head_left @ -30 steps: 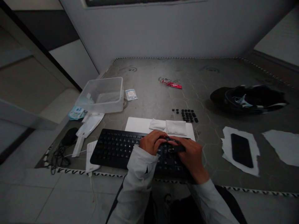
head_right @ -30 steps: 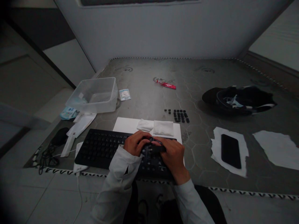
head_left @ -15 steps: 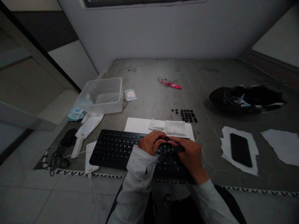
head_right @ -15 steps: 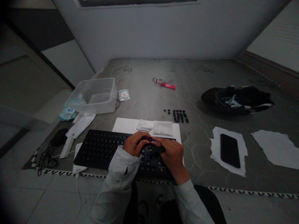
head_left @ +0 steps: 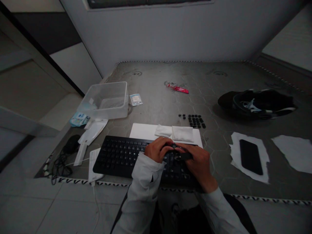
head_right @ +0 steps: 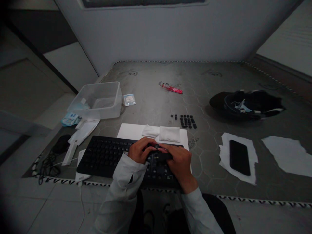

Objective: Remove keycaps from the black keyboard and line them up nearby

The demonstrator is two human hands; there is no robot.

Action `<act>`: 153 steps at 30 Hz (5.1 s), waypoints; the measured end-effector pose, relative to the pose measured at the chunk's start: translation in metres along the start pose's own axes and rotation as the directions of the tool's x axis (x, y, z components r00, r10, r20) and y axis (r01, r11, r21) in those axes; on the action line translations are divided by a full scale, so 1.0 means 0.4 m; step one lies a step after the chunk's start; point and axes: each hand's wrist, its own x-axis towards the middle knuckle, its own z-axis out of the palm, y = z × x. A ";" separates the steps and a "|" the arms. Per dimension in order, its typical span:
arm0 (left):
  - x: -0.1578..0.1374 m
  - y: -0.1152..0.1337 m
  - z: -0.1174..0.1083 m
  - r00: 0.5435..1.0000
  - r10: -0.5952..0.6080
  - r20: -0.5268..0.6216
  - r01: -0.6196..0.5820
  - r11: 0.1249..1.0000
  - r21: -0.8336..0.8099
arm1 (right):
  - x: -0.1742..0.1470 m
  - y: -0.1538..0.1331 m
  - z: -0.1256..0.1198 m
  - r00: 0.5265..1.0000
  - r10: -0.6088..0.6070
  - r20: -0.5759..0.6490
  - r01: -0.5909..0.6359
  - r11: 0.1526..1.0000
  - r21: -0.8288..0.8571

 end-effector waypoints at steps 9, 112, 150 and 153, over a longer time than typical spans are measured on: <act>-0.003 0.001 0.000 1.000 0.003 0.011 -0.003 0.999 0.041 | 0.008 -0.009 -0.006 1.000 -0.002 -0.007 0.002 1.000 0.006; -0.002 0.001 0.003 0.998 0.059 -0.029 -0.060 0.998 -0.016 | 0.006 -0.008 0.002 0.998 0.059 0.031 -0.058 0.997 -0.051; -0.009 0.023 0.000 0.997 -0.043 -0.061 0.039 0.996 -0.076 | -0.007 0.007 0.005 0.993 0.088 0.080 -0.078 0.990 -0.115; -0.010 0.022 -0.002 0.997 -0.054 -0.061 0.049 0.995 -0.083 | -0.010 0.012 0.005 0.987 0.124 0.097 -0.116 0.989 -0.090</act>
